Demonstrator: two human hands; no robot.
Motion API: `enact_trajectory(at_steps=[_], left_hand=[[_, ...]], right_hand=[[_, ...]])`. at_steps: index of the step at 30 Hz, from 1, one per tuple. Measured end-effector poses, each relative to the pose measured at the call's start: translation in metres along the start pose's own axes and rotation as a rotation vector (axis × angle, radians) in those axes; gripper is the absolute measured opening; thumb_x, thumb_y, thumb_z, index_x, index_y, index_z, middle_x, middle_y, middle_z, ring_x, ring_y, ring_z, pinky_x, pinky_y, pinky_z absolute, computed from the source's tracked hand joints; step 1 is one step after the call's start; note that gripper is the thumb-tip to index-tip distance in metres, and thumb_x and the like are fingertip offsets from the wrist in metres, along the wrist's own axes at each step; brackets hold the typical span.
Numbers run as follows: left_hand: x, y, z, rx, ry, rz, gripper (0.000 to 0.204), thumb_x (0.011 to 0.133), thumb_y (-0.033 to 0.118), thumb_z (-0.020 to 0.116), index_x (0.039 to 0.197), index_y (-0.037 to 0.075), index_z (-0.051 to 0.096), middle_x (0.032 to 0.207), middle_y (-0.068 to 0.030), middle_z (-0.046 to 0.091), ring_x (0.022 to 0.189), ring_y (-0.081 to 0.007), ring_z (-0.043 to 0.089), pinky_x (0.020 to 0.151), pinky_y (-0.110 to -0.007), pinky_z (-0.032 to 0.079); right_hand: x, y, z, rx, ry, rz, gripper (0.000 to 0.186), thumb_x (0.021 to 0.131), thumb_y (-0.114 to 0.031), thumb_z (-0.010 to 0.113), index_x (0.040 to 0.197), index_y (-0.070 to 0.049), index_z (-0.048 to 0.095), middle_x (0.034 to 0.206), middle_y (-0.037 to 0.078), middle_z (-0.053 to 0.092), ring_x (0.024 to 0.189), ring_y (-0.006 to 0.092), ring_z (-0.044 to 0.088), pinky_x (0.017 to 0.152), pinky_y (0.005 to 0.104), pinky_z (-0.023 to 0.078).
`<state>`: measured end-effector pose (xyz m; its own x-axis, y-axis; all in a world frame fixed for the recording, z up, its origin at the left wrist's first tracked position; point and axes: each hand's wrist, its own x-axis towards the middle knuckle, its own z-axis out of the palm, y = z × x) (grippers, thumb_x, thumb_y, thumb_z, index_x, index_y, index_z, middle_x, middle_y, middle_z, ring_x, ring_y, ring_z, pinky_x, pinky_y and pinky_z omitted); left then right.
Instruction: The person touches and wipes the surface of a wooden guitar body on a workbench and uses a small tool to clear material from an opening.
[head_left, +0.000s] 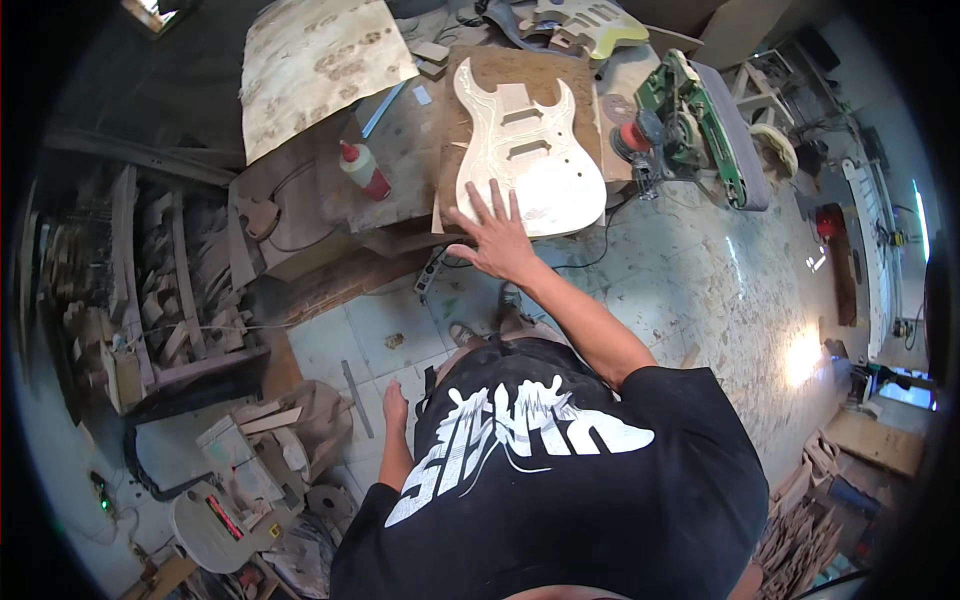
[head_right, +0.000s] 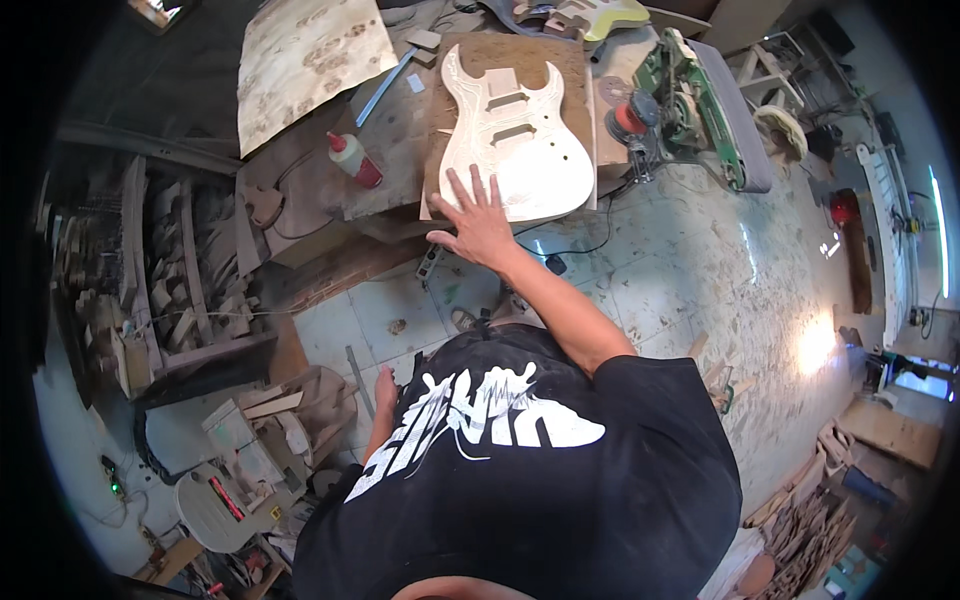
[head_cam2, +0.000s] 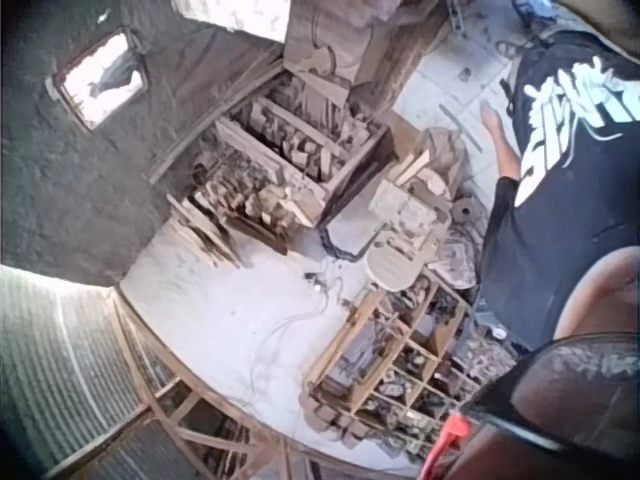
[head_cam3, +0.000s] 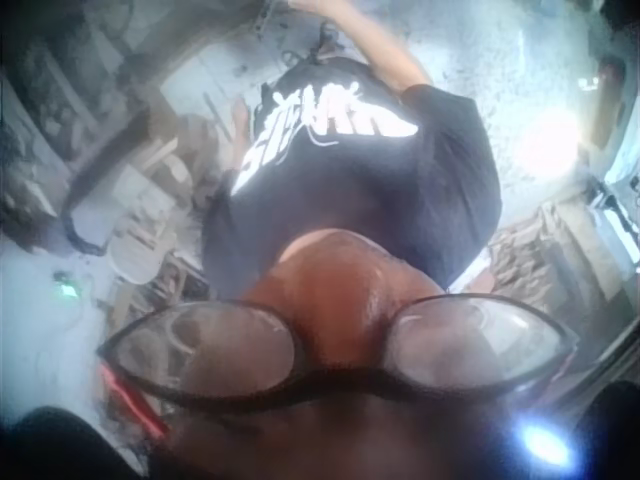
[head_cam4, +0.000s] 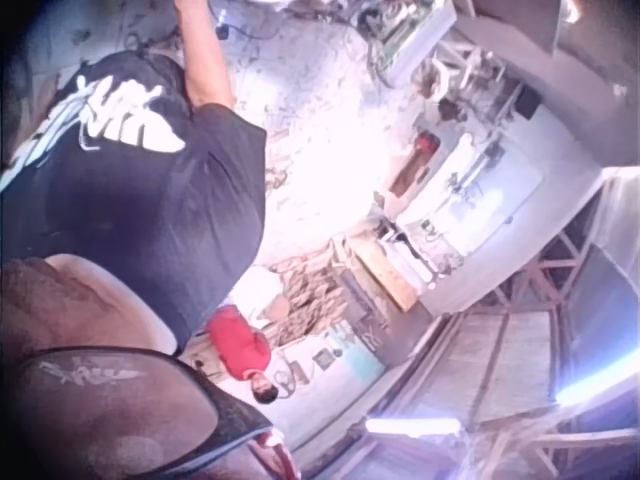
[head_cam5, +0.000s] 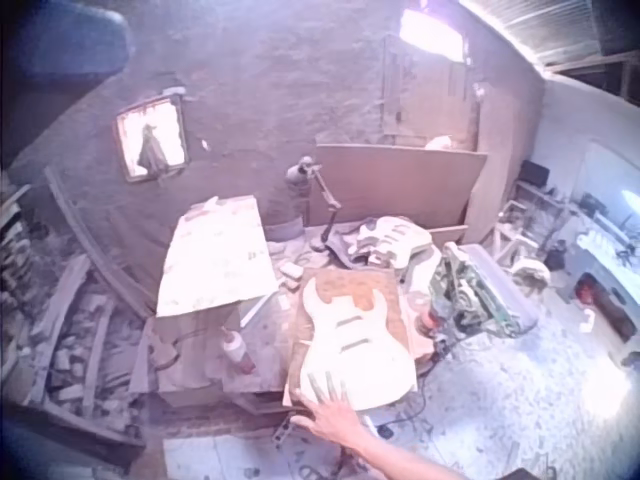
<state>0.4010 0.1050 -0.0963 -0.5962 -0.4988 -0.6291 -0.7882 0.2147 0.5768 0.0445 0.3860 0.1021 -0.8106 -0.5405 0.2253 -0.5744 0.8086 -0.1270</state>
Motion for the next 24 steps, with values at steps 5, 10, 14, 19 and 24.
enact_trajectory(at_steps=[5, 10, 14, 19, 24], left_hand=[[-0.005, -0.043, -0.005, 0.204, -0.041, 0.095, 0.061, 0.109, 0.046, 0.036, 0.129, -0.005, 0.064, 0.125, -0.0235, 0.067, 0.104, -0.0354, 0.067, 0.091, -0.043, 0.051], [-0.022, -0.002, -0.016, 0.060, -0.066, -0.061, 0.062, 0.109, 0.045, 0.034, 0.127, -0.006, 0.064, 0.124, -0.0236, 0.067, 0.101, -0.0364, 0.066, 0.087, -0.046, 0.051], [0.003, -0.021, -0.024, 0.193, -0.041, 0.124, 0.065, 0.109, 0.048, 0.032, 0.125, -0.007, 0.064, 0.118, -0.0231, 0.068, 0.096, -0.0331, 0.066, 0.084, -0.045, 0.051], [0.027, 0.002, -0.017, -0.064, -0.018, 0.035, 0.065, 0.109, 0.048, 0.032, 0.122, -0.007, 0.065, 0.111, -0.0205, 0.068, 0.086, -0.0288, 0.065, 0.077, -0.041, 0.052], [0.034, 0.012, -0.012, -0.099, -0.023, 0.043, 0.065, 0.109, 0.048, 0.033, 0.122, -0.007, 0.065, 0.112, -0.0208, 0.068, 0.085, -0.0293, 0.065, 0.076, -0.041, 0.052]], right_hand=[[-0.010, 0.007, -0.003, 0.029, 0.028, 0.076, 0.078, 0.094, -0.074, 0.047, 0.155, -0.027, 0.046, 0.170, 0.016, 0.019, 0.155, 0.0481, 0.009, 0.121, 0.0681, 0.010], [-0.049, 0.031, -0.014, -0.017, 0.009, 0.256, 0.078, 0.095, -0.072, 0.048, 0.158, -0.027, 0.042, 0.171, 0.016, 0.017, 0.156, 0.0489, 0.006, 0.121, 0.0683, 0.007], [-0.081, 0.044, -0.020, -0.081, 0.010, 0.435, 0.078, 0.097, -0.070, 0.046, 0.160, -0.025, 0.038, 0.171, 0.017, 0.014, 0.156, 0.0501, 0.003, 0.121, 0.0679, 0.003], [-0.105, 0.079, -0.027, -0.173, -0.028, 0.598, 0.083, 0.099, -0.072, 0.036, 0.161, -0.017, 0.036, 0.172, 0.020, 0.009, 0.155, 0.0516, 0.001, 0.120, 0.0697, 0.002], [-0.104, 0.098, -0.031, -0.174, 0.034, 0.698, 0.092, 0.098, -0.074, 0.039, 0.160, -0.006, 0.034, 0.171, 0.021, 0.011, 0.155, 0.0519, 0.000, 0.120, 0.0698, 0.001]])
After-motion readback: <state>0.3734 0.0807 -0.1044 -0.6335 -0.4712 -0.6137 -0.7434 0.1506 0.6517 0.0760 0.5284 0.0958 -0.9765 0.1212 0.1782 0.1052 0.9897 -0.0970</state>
